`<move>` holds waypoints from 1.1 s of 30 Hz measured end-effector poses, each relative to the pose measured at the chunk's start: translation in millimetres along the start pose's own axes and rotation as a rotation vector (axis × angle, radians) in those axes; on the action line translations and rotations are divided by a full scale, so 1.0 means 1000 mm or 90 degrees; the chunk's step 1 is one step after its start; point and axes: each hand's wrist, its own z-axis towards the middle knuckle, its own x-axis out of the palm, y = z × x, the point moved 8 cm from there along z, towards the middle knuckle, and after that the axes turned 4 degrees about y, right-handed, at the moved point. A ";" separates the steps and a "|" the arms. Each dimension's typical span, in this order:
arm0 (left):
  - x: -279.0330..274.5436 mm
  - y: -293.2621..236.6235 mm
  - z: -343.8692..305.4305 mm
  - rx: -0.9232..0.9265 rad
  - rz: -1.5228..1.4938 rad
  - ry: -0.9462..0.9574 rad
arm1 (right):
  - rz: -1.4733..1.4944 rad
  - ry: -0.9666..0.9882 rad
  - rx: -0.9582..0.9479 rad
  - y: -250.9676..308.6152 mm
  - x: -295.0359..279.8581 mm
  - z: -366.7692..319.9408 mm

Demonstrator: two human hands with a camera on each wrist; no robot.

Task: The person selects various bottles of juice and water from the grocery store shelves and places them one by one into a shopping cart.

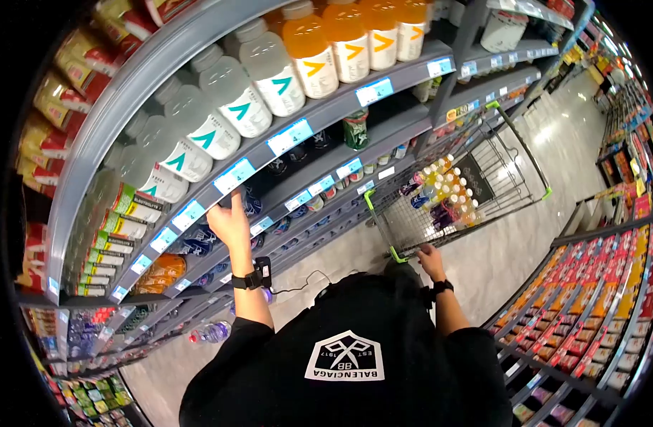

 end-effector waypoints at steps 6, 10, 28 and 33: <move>0.037 -0.062 -0.058 0.224 0.025 0.144 | -0.124 0.047 -0.203 0.108 0.019 0.010; 0.063 -0.080 -0.107 0.305 -0.015 0.247 | -0.076 0.171 -0.329 0.261 0.036 -0.046; 0.346 -0.157 -0.246 0.173 0.116 0.926 | -0.024 -0.212 -0.072 0.055 -0.078 0.110; 0.382 -0.131 -0.266 0.104 0.218 0.970 | 0.096 -0.284 0.156 -0.059 -0.112 0.208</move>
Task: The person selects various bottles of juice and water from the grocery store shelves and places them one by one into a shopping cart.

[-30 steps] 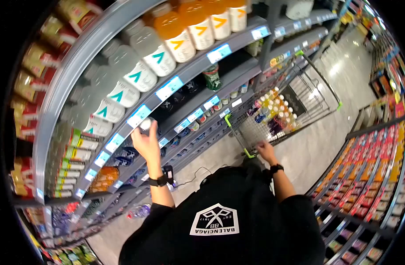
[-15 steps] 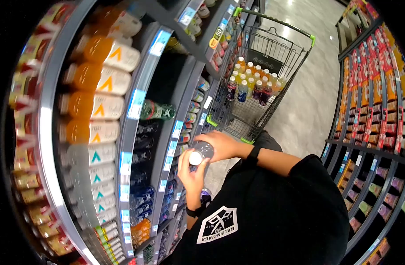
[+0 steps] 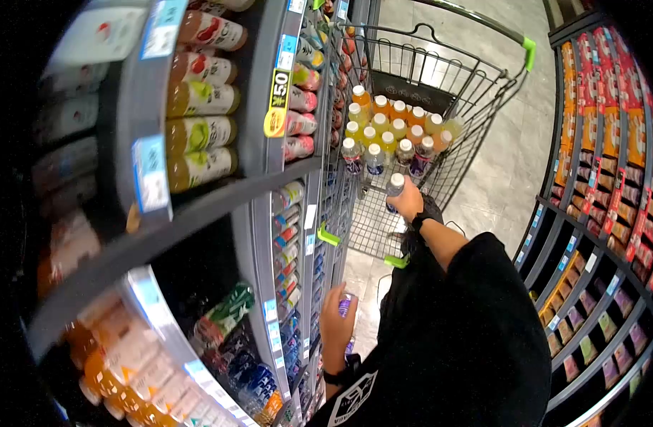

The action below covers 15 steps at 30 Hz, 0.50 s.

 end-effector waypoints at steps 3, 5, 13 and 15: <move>0.017 0.012 0.005 -0.042 -0.005 0.028 | 0.002 -0.005 0.083 -0.022 0.014 0.052; 0.027 0.019 0.005 -0.075 0.002 0.040 | -0.013 -0.012 0.167 -0.035 0.027 0.081; 0.025 0.012 -0.009 -0.042 -0.063 -0.011 | 0.426 0.028 0.071 -0.098 0.089 0.089; 0.008 0.008 -0.021 -0.013 -0.082 -0.079 | 0.374 0.106 0.191 -0.129 0.093 0.069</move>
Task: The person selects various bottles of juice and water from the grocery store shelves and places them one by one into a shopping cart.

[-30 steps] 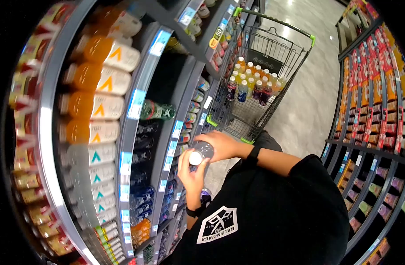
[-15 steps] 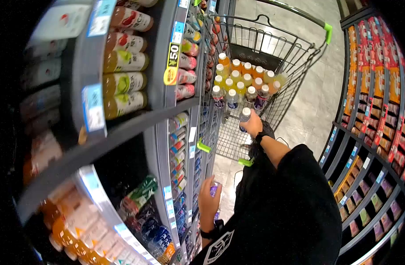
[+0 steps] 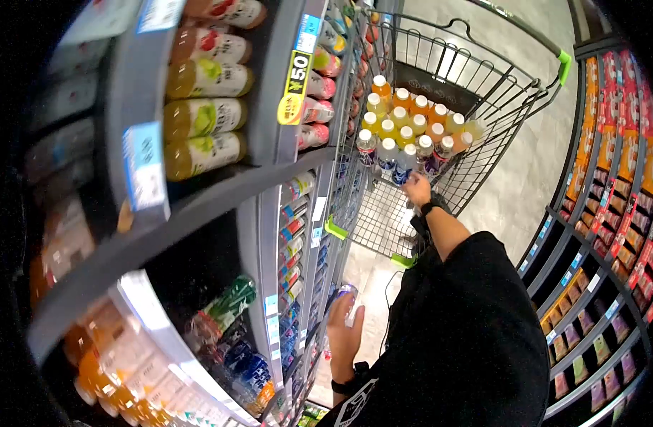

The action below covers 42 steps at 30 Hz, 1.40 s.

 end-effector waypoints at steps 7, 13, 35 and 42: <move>-0.158 -0.102 -0.108 0.342 -0.213 -0.304 | -0.402 0.089 -0.217 0.064 -0.016 -0.142; -0.261 -0.181 -0.321 0.825 -0.344 -0.180 | -0.312 0.192 -0.245 0.057 -0.033 -0.256; -0.243 -0.050 -0.608 1.239 -0.487 -0.195 | -0.476 0.148 -0.044 -0.022 -0.085 -0.395; -0.229 0.023 -0.573 1.150 -0.667 -0.312 | -0.527 0.192 -0.031 -0.029 -0.068 -0.390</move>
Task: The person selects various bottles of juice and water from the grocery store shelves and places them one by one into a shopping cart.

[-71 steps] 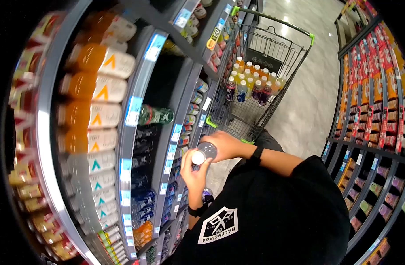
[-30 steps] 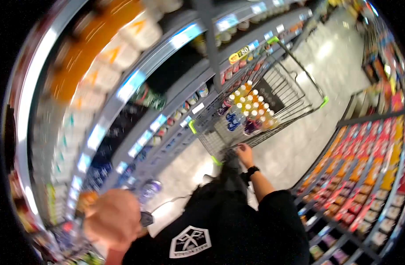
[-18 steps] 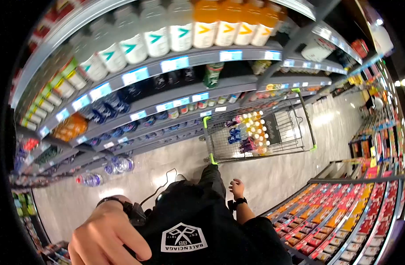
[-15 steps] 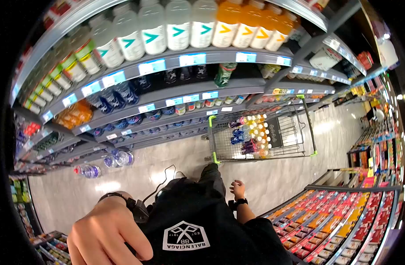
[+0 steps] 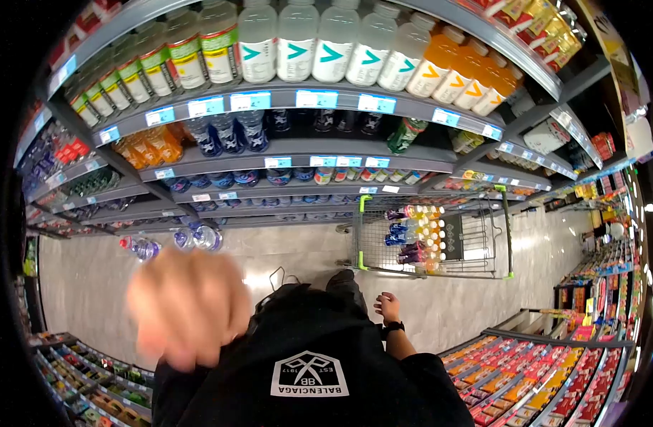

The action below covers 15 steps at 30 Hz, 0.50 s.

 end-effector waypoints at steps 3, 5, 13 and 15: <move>-0.047 0.027 -0.039 -0.144 0.041 -0.378 | 0.000 0.015 0.008 -0.002 -0.001 0.009; -0.059 0.039 -0.054 -0.165 0.011 -0.464 | -0.003 0.015 0.020 0.001 -0.001 0.009; -0.065 0.061 -0.065 -0.248 0.063 -0.476 | 0.024 0.018 -0.003 -0.001 -0.013 0.021; -0.067 0.066 -0.066 -0.262 0.092 -0.472 | 0.030 0.016 -0.010 -0.003 -0.016 0.023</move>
